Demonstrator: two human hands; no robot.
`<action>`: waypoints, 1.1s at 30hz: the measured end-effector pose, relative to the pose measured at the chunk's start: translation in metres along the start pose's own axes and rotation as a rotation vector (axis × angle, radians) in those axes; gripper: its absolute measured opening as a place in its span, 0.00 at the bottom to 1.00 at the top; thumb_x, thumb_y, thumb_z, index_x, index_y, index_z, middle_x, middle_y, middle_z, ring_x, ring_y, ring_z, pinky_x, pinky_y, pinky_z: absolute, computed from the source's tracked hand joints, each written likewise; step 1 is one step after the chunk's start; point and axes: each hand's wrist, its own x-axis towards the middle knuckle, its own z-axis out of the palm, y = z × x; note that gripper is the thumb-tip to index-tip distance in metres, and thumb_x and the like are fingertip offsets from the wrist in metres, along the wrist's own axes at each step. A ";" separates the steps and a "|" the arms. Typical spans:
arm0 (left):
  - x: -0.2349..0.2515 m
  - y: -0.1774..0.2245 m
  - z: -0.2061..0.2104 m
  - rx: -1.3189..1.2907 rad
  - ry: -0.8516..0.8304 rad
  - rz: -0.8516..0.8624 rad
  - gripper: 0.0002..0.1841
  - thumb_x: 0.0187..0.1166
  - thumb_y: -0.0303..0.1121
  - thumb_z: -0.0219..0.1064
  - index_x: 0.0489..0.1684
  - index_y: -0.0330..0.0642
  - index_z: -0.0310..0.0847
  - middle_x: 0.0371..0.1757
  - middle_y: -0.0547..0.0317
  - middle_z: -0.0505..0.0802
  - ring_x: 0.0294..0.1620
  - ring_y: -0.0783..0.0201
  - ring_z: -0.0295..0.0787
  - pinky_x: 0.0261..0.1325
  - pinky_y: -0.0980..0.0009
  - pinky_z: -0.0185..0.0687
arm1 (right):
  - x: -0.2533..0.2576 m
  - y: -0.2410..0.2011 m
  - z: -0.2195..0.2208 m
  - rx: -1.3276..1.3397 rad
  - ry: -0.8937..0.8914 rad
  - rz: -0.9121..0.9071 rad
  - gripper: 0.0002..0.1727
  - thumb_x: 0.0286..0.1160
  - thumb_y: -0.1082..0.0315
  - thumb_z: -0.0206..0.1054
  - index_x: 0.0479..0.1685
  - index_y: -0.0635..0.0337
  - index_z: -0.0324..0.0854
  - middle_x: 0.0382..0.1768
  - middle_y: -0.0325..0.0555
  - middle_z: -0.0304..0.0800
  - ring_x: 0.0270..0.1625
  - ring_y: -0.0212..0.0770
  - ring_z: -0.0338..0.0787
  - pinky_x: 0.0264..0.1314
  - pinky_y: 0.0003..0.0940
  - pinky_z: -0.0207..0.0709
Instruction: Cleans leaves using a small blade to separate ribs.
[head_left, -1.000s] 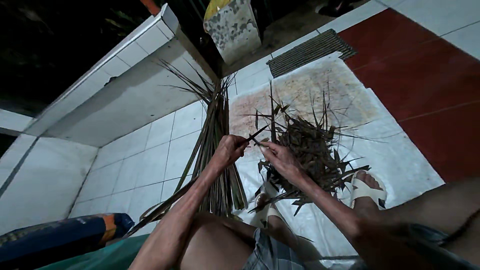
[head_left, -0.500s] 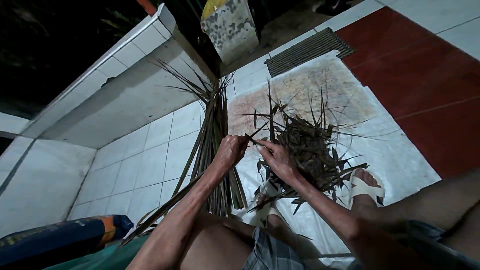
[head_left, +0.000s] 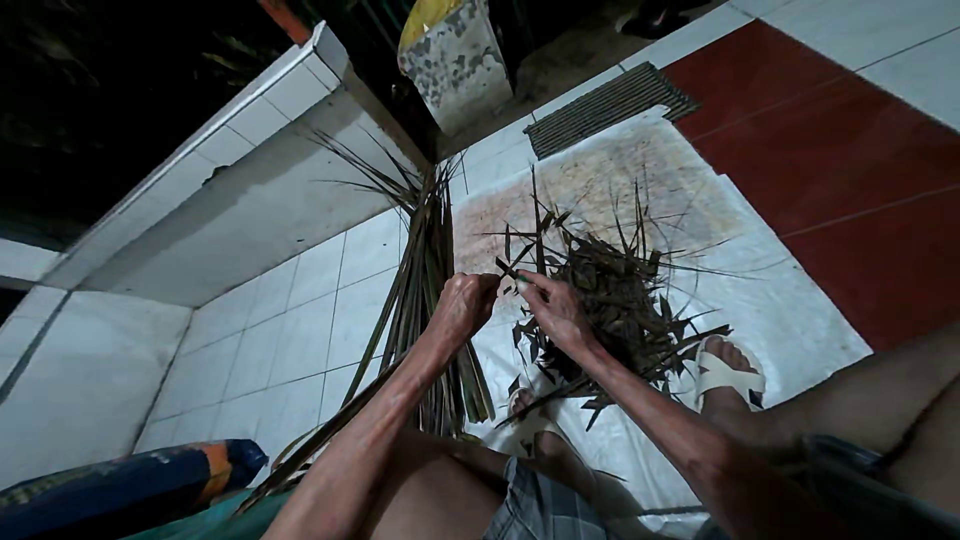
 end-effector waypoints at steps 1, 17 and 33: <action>0.000 0.001 -0.001 0.005 -0.004 -0.002 0.11 0.85 0.32 0.62 0.40 0.44 0.93 0.27 0.57 0.92 0.28 0.58 0.89 0.37 0.55 0.84 | 0.000 0.000 0.000 -0.010 0.010 0.003 0.20 0.88 0.48 0.60 0.72 0.40 0.86 0.42 0.45 0.94 0.42 0.44 0.91 0.51 0.52 0.83; -0.003 0.002 -0.008 -0.124 -0.064 -0.053 0.10 0.85 0.34 0.65 0.43 0.46 0.94 0.29 0.59 0.93 0.29 0.63 0.89 0.41 0.57 0.87 | 0.028 0.031 -0.042 0.010 0.180 -0.016 0.21 0.91 0.50 0.58 0.73 0.47 0.84 0.41 0.54 0.91 0.35 0.53 0.88 0.39 0.58 0.81; -0.002 -0.001 -0.013 -0.581 -0.154 -0.219 0.14 0.91 0.39 0.62 0.48 0.43 0.94 0.23 0.61 0.93 0.12 0.72 0.77 0.16 0.75 0.72 | 0.011 0.030 -0.013 0.072 0.019 -0.175 0.19 0.89 0.52 0.60 0.71 0.43 0.86 0.42 0.41 0.94 0.36 0.37 0.91 0.46 0.44 0.86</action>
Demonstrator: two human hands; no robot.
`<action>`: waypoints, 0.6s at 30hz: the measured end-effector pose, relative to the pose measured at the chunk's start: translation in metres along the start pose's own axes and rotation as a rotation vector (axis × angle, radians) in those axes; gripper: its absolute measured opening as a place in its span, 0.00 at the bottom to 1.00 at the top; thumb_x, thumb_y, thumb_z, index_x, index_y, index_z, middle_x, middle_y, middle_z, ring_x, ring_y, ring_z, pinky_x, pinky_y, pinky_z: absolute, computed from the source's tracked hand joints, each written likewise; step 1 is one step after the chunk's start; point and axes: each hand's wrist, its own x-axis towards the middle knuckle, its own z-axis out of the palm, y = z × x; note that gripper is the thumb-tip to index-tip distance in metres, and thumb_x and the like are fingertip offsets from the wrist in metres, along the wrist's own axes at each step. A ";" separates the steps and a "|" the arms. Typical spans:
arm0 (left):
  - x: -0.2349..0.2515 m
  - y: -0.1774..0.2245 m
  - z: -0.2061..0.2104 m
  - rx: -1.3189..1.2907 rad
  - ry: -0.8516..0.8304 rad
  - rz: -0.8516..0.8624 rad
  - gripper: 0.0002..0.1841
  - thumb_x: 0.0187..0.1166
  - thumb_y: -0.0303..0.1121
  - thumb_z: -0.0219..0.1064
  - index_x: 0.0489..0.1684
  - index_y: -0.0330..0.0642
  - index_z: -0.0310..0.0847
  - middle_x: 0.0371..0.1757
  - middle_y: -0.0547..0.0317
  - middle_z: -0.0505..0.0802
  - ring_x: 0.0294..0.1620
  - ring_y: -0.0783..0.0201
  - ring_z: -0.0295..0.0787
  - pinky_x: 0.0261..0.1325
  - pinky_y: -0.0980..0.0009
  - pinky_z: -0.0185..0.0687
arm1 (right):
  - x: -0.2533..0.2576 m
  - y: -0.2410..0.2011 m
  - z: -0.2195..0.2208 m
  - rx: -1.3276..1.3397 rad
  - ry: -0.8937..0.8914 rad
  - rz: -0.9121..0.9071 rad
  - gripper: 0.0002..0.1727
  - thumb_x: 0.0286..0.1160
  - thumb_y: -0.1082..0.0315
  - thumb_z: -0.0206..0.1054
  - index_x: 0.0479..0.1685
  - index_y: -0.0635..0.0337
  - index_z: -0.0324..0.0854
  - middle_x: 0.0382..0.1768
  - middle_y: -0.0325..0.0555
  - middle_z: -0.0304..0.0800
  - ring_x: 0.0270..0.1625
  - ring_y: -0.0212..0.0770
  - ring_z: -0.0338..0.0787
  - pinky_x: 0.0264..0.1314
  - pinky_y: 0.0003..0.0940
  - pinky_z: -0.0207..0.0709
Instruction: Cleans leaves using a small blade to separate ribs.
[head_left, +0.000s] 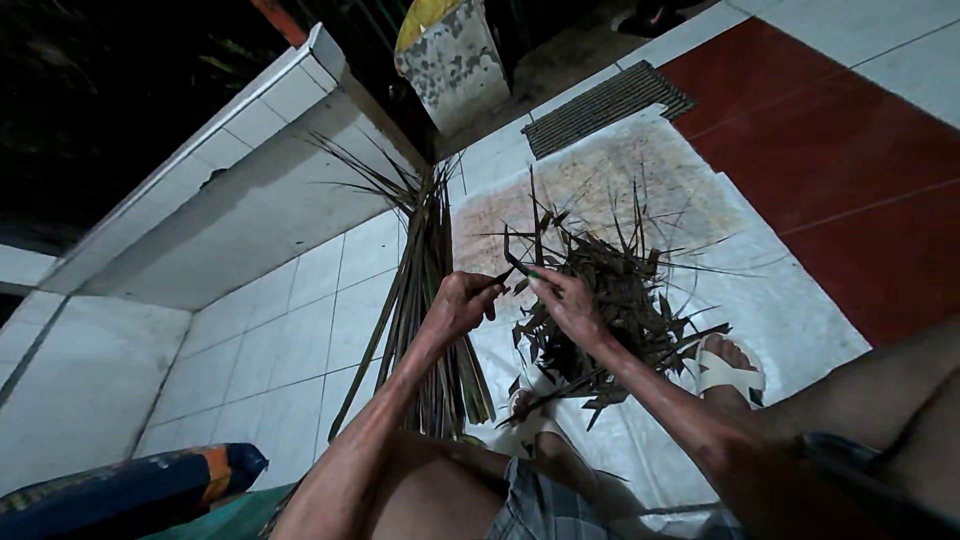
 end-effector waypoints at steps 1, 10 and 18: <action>0.000 0.000 0.000 -0.015 -0.005 -0.006 0.14 0.91 0.39 0.62 0.48 0.42 0.94 0.24 0.60 0.93 0.12 0.72 0.77 0.16 0.75 0.72 | 0.002 0.002 0.000 0.000 -0.001 -0.009 0.19 0.89 0.52 0.60 0.72 0.43 0.86 0.41 0.41 0.94 0.35 0.37 0.90 0.45 0.43 0.86; -0.001 0.002 -0.004 -0.032 -0.031 -0.052 0.14 0.90 0.39 0.62 0.50 0.43 0.94 0.23 0.62 0.92 0.12 0.74 0.75 0.15 0.77 0.69 | 0.037 0.019 -0.020 0.065 0.028 0.092 0.22 0.90 0.51 0.60 0.76 0.46 0.81 0.48 0.53 0.93 0.39 0.48 0.90 0.45 0.51 0.85; 0.003 -0.003 -0.002 0.434 0.077 0.065 0.14 0.88 0.37 0.60 0.52 0.44 0.93 0.37 0.56 0.95 0.37 0.63 0.92 0.51 0.59 0.88 | 0.043 0.011 -0.045 0.016 0.093 0.178 0.22 0.91 0.52 0.58 0.75 0.51 0.81 0.47 0.54 0.91 0.41 0.49 0.89 0.47 0.53 0.84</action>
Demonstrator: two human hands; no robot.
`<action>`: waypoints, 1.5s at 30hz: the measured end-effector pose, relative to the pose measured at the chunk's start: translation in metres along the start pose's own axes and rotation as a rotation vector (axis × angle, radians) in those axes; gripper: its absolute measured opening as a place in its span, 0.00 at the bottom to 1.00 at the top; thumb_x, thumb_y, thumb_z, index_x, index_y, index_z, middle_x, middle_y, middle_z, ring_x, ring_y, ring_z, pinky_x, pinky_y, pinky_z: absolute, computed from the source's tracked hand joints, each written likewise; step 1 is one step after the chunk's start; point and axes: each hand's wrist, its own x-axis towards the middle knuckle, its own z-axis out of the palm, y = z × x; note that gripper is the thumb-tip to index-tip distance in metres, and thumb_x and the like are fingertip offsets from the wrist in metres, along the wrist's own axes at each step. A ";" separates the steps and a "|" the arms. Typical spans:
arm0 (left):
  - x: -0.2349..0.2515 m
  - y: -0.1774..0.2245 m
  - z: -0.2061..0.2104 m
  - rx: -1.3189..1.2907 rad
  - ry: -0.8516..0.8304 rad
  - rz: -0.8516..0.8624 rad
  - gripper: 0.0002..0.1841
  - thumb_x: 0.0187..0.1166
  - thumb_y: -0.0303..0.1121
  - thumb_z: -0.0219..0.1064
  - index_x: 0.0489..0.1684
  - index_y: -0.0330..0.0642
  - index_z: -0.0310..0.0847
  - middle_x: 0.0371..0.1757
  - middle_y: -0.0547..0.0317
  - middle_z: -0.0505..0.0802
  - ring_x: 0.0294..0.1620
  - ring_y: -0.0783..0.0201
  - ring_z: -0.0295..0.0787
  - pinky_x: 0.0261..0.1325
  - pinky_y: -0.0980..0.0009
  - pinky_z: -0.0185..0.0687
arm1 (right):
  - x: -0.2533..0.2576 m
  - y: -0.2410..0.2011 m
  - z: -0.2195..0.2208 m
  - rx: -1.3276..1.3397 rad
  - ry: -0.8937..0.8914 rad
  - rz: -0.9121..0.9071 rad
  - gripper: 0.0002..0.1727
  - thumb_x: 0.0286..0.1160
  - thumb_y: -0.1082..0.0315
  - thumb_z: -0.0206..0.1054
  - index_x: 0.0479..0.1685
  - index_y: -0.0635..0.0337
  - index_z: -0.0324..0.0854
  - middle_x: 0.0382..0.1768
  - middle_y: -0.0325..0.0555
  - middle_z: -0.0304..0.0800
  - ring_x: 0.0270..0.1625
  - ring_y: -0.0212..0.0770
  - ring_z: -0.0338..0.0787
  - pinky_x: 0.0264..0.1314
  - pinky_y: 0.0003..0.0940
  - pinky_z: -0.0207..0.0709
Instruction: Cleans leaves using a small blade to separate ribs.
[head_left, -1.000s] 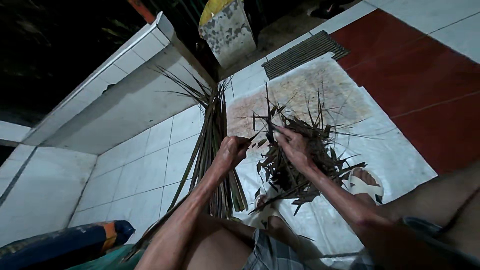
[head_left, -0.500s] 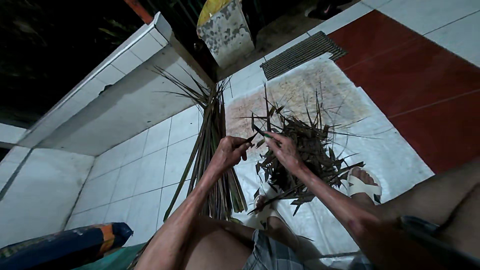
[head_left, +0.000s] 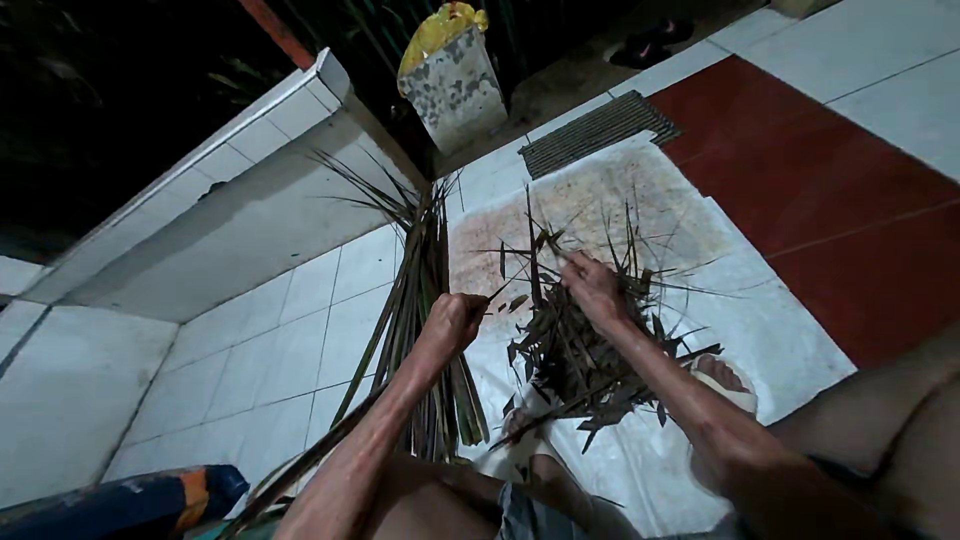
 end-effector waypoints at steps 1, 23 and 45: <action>0.002 0.002 0.000 0.059 -0.003 0.002 0.14 0.88 0.36 0.59 0.53 0.44 0.93 0.40 0.54 0.96 0.41 0.59 0.93 0.54 0.55 0.87 | -0.004 -0.001 0.004 -0.007 -0.056 -0.011 0.22 0.91 0.53 0.59 0.75 0.52 0.82 0.48 0.53 0.92 0.43 0.48 0.91 0.50 0.52 0.86; -0.002 0.015 -0.002 0.235 0.008 0.048 0.15 0.89 0.36 0.55 0.51 0.48 0.92 0.40 0.50 0.95 0.46 0.48 0.94 0.52 0.45 0.86 | 0.030 0.026 -0.011 -0.007 0.014 0.102 0.22 0.91 0.53 0.58 0.73 0.52 0.83 0.55 0.56 0.91 0.50 0.54 0.91 0.56 0.58 0.83; -0.004 0.011 -0.003 0.138 0.009 0.029 0.13 0.87 0.34 0.60 0.55 0.49 0.93 0.41 0.50 0.97 0.46 0.47 0.95 0.54 0.44 0.87 | 0.016 0.014 -0.019 0.108 0.106 0.059 0.21 0.90 0.58 0.59 0.71 0.60 0.83 0.39 0.48 0.90 0.35 0.39 0.86 0.42 0.39 0.82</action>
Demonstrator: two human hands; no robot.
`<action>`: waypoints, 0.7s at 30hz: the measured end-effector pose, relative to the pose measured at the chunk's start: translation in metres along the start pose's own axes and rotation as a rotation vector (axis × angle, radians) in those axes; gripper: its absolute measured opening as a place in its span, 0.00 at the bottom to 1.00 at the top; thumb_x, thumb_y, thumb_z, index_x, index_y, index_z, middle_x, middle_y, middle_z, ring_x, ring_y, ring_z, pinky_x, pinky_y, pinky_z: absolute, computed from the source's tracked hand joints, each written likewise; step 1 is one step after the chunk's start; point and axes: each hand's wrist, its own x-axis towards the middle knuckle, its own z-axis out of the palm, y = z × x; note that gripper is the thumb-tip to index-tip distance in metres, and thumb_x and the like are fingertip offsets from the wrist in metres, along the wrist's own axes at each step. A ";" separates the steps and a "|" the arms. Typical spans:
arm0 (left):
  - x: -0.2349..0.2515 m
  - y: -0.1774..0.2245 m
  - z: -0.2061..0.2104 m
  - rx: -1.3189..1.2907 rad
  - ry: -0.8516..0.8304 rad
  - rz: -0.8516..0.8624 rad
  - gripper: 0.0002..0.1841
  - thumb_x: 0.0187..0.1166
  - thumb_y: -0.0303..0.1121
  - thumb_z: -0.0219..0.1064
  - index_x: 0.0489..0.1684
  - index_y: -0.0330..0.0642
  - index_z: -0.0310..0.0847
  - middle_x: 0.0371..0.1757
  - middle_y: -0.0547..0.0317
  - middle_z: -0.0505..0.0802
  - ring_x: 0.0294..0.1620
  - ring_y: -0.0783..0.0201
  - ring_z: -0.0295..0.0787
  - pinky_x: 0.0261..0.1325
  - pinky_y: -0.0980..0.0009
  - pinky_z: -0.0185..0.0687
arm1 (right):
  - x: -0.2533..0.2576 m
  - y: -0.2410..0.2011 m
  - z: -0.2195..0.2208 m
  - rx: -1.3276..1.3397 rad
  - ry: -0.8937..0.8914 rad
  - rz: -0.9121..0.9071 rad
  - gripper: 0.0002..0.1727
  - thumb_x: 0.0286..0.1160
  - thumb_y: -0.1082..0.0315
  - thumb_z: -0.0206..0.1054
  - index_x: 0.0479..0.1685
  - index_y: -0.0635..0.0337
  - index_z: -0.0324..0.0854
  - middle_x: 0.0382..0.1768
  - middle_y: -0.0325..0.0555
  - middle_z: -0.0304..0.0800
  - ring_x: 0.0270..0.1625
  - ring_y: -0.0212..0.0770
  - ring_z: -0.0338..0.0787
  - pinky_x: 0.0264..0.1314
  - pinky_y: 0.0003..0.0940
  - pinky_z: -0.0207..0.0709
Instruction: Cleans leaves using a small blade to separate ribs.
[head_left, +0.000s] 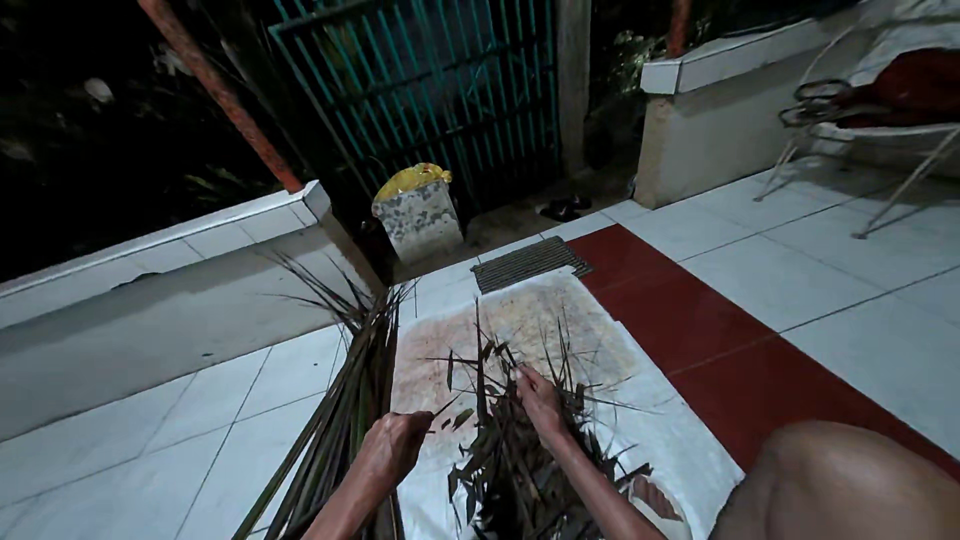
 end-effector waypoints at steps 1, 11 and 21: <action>0.001 -0.002 0.000 -0.022 0.008 0.017 0.13 0.87 0.34 0.60 0.53 0.48 0.93 0.40 0.50 0.96 0.45 0.48 0.95 0.54 0.44 0.87 | -0.008 -0.007 0.000 0.068 -0.021 -0.007 0.21 0.91 0.58 0.59 0.74 0.59 0.81 0.35 0.45 0.87 0.29 0.36 0.80 0.33 0.34 0.76; 0.002 0.001 -0.003 -0.483 -0.143 0.052 0.17 0.92 0.43 0.58 0.55 0.44 0.91 0.30 0.64 0.94 0.18 0.72 0.83 0.25 0.72 0.82 | -0.063 -0.032 0.043 0.509 -0.330 0.077 0.21 0.92 0.59 0.55 0.74 0.59 0.79 0.34 0.41 0.82 0.22 0.31 0.72 0.20 0.24 0.66; -0.005 -0.025 0.003 -0.679 -0.269 -0.020 0.15 0.91 0.44 0.61 0.53 0.42 0.87 0.32 0.61 0.94 0.16 0.69 0.83 0.18 0.73 0.80 | -0.040 -0.032 0.035 0.488 -0.216 0.049 0.19 0.92 0.59 0.57 0.69 0.58 0.83 0.32 0.42 0.82 0.22 0.31 0.72 0.22 0.23 0.67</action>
